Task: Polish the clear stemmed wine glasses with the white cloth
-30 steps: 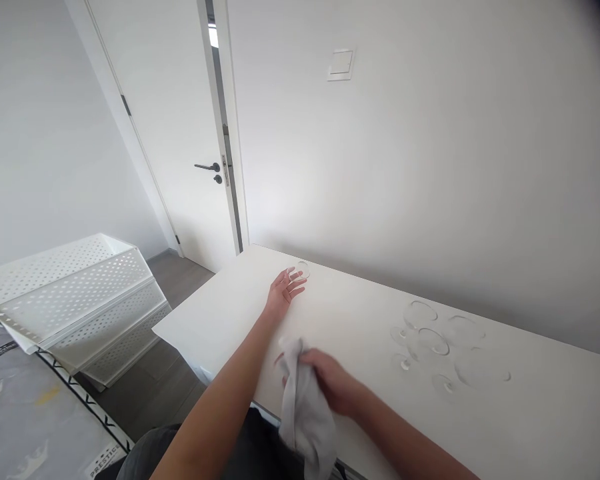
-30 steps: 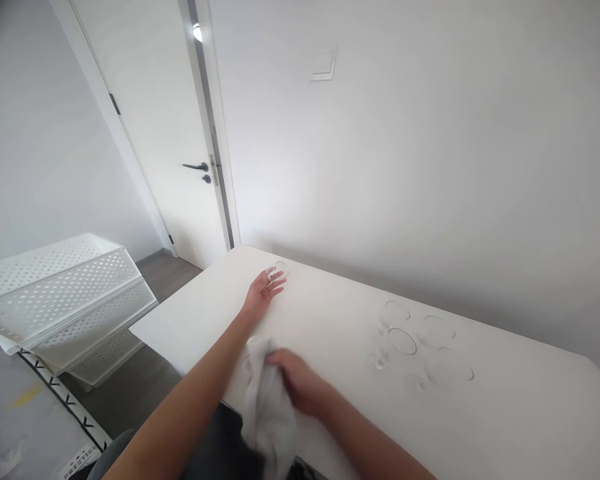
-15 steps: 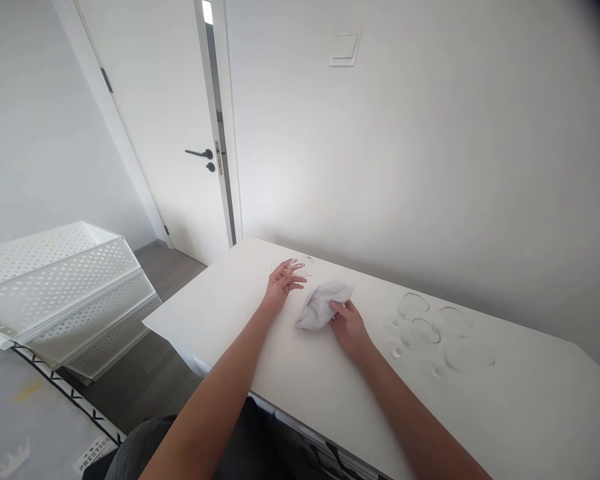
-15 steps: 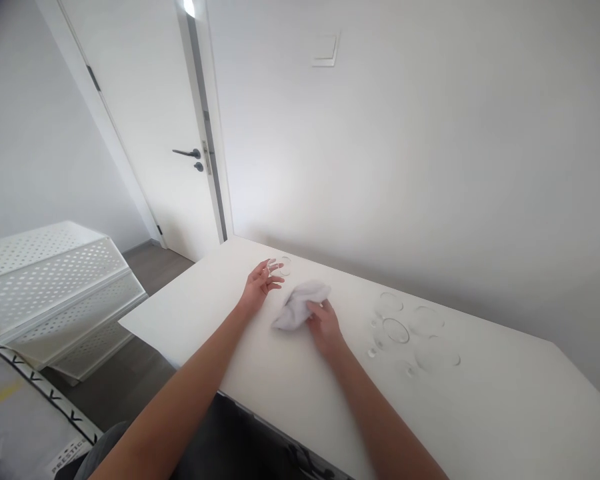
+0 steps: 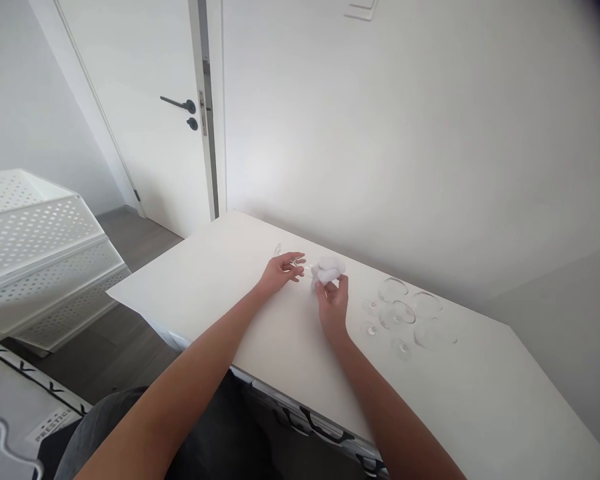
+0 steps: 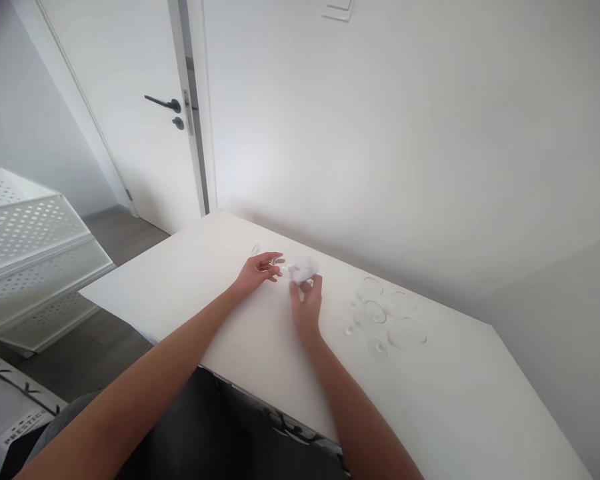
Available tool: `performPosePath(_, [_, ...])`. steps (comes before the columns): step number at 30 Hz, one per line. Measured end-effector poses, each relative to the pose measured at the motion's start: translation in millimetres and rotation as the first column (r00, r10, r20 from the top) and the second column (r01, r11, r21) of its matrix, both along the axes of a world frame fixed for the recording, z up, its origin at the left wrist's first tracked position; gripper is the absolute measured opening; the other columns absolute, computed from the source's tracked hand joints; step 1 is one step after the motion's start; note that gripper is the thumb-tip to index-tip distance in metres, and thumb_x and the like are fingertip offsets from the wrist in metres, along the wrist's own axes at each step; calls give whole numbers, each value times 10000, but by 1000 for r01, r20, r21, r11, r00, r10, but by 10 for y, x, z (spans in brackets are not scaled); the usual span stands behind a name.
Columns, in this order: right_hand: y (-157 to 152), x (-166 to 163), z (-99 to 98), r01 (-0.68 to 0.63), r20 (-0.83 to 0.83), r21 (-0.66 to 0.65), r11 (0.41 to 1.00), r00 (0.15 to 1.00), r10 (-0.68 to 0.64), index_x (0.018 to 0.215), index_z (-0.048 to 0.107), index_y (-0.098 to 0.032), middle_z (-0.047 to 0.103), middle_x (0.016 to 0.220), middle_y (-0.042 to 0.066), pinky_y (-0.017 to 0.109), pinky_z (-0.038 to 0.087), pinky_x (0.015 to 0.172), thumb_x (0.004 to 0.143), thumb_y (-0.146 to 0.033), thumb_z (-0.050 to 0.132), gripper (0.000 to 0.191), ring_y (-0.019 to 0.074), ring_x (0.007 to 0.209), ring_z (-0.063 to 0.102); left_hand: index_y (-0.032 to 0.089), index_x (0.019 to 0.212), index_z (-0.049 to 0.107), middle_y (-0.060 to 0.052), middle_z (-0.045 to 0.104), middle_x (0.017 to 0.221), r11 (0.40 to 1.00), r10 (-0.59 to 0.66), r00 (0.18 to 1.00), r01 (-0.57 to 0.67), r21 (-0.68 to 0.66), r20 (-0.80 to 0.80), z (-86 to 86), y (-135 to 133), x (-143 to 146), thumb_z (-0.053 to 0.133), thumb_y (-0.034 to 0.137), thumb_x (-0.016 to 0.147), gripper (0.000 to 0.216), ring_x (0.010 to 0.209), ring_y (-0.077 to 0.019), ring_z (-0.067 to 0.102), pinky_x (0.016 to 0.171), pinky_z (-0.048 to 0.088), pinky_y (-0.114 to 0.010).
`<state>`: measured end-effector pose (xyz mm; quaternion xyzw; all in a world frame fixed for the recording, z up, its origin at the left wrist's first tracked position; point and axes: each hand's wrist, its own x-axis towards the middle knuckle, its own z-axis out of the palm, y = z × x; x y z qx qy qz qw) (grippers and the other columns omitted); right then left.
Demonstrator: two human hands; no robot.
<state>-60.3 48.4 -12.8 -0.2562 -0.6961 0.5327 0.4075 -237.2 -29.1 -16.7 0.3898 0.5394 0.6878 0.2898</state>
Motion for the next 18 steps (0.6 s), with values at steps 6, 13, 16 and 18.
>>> performPosePath(6, [75, 39, 6, -368, -60, -115, 923, 930, 363, 1669, -31, -429, 541, 1582, 51, 550, 362, 1233, 948, -436, 693, 1022, 243, 1417, 556, 204, 1296, 724, -112, 757, 1143, 983, -184, 977, 184, -13, -111, 44, -71, 55, 833, 430, 829, 530, 893, -185, 720, 739, 659, -331])
performPosePath(13, [91, 48, 74, -166, -90, -191, 967, 984, 151, 1585, 421, -362, 653, 1379, 44, 528, 426, 1182, 926, -513, 664, 718, 262, 1263, 620, 195, 1237, 726, -143, 733, 1273, 991, -126, 988, 130, 32, -87, 45, -43, 34, 833, 420, 816, 489, 850, -170, 713, 694, 643, -308])
performPosePath(16, [56, 76, 108, -55, -95, -185, 981, 995, 38, 1561, 444, -385, 561, 1505, 30, 505, 419, 1187, 943, -542, 612, 659, 261, 1366, 545, 179, 1244, 718, -149, 753, 1198, 996, -67, 996, 69, 49, -51, 11, -18, 26, 825, 414, 828, 489, 799, -164, 717, 666, 640, -298])
performPosePath(18, [20, 94, 131, -72, -72, -200, 977, 996, 59, 1574, 422, -405, 493, 1584, 15, 490, 407, 1201, 935, -554, 619, 685, 264, 1444, 476, 180, 1235, 726, -133, 754, 1146, 994, -73, 996, 76, 72, -52, -4, -20, 34, 835, 406, 819, 486, 804, -165, 710, 654, 642, -294])
